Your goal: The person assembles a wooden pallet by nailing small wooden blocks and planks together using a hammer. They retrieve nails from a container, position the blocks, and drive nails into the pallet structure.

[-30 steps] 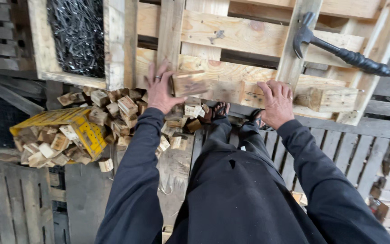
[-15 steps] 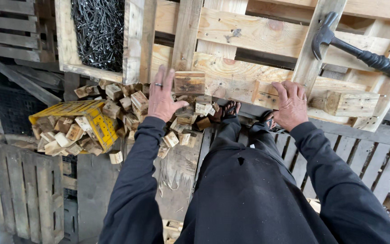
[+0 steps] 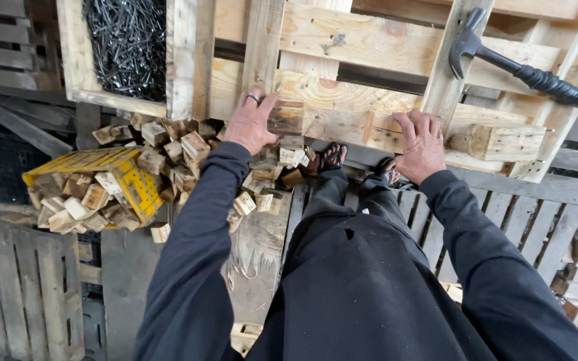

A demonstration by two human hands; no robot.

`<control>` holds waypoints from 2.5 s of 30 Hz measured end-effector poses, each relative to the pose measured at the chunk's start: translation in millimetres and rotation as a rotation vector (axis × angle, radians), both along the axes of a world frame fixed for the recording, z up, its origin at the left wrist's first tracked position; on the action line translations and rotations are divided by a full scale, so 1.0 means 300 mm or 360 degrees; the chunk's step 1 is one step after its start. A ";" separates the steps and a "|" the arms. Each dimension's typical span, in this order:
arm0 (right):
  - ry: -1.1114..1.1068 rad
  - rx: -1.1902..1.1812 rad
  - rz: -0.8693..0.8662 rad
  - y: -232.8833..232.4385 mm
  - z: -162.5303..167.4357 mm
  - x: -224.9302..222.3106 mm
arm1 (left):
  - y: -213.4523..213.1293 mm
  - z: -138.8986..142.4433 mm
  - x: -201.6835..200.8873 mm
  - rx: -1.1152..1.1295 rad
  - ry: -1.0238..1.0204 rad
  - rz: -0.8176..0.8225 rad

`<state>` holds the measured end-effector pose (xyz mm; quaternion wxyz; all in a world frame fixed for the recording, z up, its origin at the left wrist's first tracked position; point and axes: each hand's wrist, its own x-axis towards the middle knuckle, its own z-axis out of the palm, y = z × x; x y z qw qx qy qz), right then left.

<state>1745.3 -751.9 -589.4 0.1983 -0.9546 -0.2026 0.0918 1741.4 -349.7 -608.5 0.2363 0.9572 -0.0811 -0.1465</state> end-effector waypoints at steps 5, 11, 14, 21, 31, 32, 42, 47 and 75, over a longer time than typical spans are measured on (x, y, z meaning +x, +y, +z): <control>-0.0021 0.0004 -0.0008 0.006 -0.002 0.002 | 0.013 0.027 0.022 -0.0133 0.0024 -0.0087; -0.0014 -0.0022 -0.0025 -0.001 0.007 0.004 | -0.142 0.004 0.040 -0.0186 0.0059 -0.0154; -0.0008 -0.0017 0.0007 -0.004 0.006 0.000 | -0.103 0.006 0.035 0.0062 0.0091 -0.0208; -0.0011 0.0003 -0.0019 0.001 -0.012 -0.002 | -0.069 0.037 0.011 0.0298 0.0140 -0.0091; -0.0003 0.0011 -0.0034 -0.006 -0.024 -0.002 | -0.107 0.094 -0.126 -0.0602 -0.0031 0.1303; 0.0012 0.0014 -0.0032 -0.008 -0.023 -0.001 | -0.132 0.074 -0.177 -0.0759 0.0055 0.1604; 0.0084 -0.0035 0.0062 -0.002 0.022 0.026 | -0.451 -0.068 -0.143 -0.2765 0.0248 0.2536; 0.0099 -0.0113 0.0097 -0.001 0.065 0.035 | -0.459 -0.028 -0.024 -0.2534 0.0148 0.2851; -0.0010 -0.0111 0.0088 -0.051 0.065 -0.054 | -0.897 -0.038 -0.235 -0.2999 0.0793 0.2095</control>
